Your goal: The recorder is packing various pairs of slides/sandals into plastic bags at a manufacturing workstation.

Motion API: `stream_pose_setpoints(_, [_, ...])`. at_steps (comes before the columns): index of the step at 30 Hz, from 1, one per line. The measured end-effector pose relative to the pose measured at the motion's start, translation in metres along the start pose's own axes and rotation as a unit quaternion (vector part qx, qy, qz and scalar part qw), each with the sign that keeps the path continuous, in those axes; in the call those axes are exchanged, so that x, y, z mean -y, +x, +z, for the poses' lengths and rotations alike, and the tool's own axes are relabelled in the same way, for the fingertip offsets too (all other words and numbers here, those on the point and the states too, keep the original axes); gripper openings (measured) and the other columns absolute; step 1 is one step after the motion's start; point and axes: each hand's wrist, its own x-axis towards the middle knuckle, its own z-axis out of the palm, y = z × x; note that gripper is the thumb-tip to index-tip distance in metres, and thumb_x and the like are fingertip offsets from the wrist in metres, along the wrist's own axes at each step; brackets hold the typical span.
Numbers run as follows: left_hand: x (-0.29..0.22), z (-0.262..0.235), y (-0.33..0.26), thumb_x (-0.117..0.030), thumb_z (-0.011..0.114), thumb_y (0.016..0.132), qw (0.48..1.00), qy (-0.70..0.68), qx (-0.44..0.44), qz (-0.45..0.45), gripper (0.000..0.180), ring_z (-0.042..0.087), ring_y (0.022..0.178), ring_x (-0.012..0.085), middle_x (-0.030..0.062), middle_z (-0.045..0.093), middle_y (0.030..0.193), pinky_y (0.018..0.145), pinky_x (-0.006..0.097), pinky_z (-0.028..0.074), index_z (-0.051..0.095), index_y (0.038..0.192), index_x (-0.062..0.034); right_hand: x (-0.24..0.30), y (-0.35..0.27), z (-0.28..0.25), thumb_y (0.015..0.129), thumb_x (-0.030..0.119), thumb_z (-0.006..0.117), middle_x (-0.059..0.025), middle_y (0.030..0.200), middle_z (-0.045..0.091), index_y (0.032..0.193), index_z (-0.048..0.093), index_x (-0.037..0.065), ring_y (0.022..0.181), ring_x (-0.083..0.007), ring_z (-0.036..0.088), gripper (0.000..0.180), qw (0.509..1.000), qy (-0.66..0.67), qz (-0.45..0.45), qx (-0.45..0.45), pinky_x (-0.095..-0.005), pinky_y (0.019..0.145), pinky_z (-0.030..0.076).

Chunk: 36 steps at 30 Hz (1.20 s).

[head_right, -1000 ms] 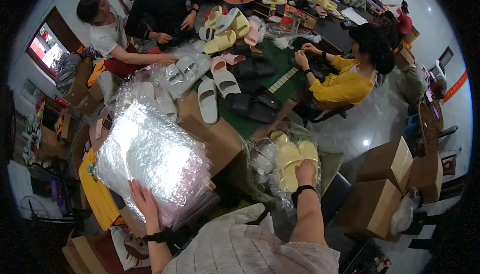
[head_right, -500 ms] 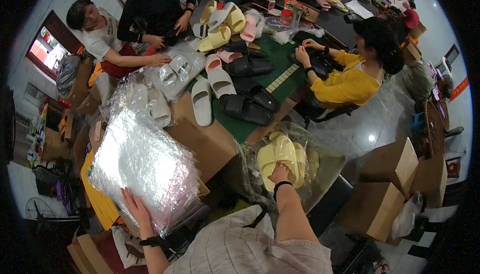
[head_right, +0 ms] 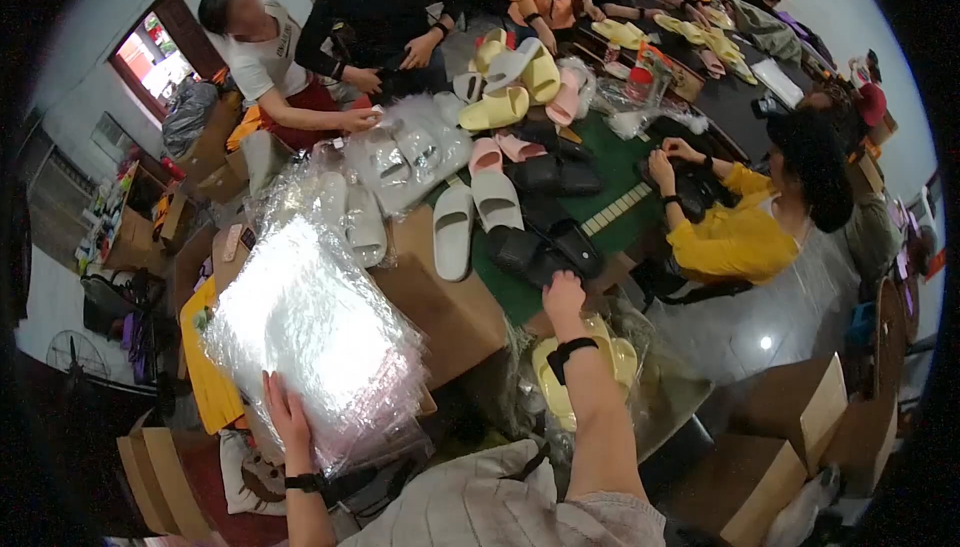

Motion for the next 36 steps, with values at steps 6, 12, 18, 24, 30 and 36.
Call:
stream_pose_setpoints(6, [-0.016,0.003,0.004,-0.014,0.049,0.098,1.000,0.001,0.010,-0.018,0.051,0.034,0.143,0.0384,0.0225,0.031,0.159,0.118,0.046,0.028,0.044,0.146,0.0017,-0.001,0.087,0.010,0.075,0.016,0.076,-0.0176,0.148,0.044,0.150,0.034,0.005,0.129,-0.0409,0.049,0.087,0.983,0.146,0.007,-0.107,-0.0492,0.107,0.044])
stream_pose_setpoints(12, [-0.011,-0.002,-0.007,-0.017,0.049,0.101,0.996,0.036,0.031,-0.073,0.052,0.030,0.146,0.0366,0.0213,0.026,0.161,0.119,0.045,0.028,0.041,0.147,0.0058,0.023,0.087,0.042,0.080,0.009,0.064,-0.0173,0.143,0.048,0.156,0.026,0.010,0.127,-0.0428,0.048,0.085,0.987,0.151,0.052,-0.029,-0.0509,0.106,0.043])
stream_pose_setpoints(18, [-0.007,0.008,-0.002,-0.024,0.049,0.104,0.997,0.042,0.053,-0.024,0.053,0.027,0.146,0.0431,0.0272,0.028,0.159,0.121,0.048,0.021,0.042,0.148,0.0038,0.003,0.067,0.054,0.080,0.024,0.073,-0.0162,0.122,0.059,0.105,0.071,0.011,0.101,-0.0375,0.066,0.028,0.994,0.071,0.050,-0.069,-0.0493,0.085,0.057])
stream_pose_setpoints(24, [0.004,0.002,-0.005,-0.026,0.048,0.104,0.999,0.019,0.033,-0.032,0.055,0.029,0.145,0.0431,0.0270,0.029,0.159,0.120,0.049,0.021,0.041,0.149,0.0039,0.012,0.010,0.050,0.081,0.021,0.073,-0.0175,0.122,0.061,0.110,0.071,0.008,0.093,-0.0361,0.068,0.031,0.991,0.088,-0.016,-0.095,-0.0474,0.077,0.057])
stream_pose_setpoints(30, [-0.017,0.000,0.001,-0.030,0.046,0.104,0.999,0.007,0.047,-0.026,0.056,0.029,0.144,0.0452,0.0294,0.031,0.157,0.120,0.050,0.021,0.041,0.148,0.0055,-0.007,-0.026,0.041,0.079,0.018,0.066,-0.0154,0.118,0.062,0.114,0.066,0.007,0.105,-0.0356,0.065,0.037,0.990,0.115,0.021,-0.082,-0.0467,0.089,0.053])
stream_pose_setpoints(36, [-0.016,-0.004,-0.003,-0.030,0.045,0.104,0.999,0.014,0.036,-0.028,0.058,0.031,0.141,0.0485,0.0332,0.034,0.153,0.120,0.052,0.021,0.040,0.147,0.0081,0.007,-0.059,-0.004,0.087,0.015,0.063,-0.0227,0.126,0.063,0.135,0.054,0.000,0.119,-0.0389,0.059,0.051,0.863,0.484,0.075,-0.121,-0.0440,0.098,0.048])
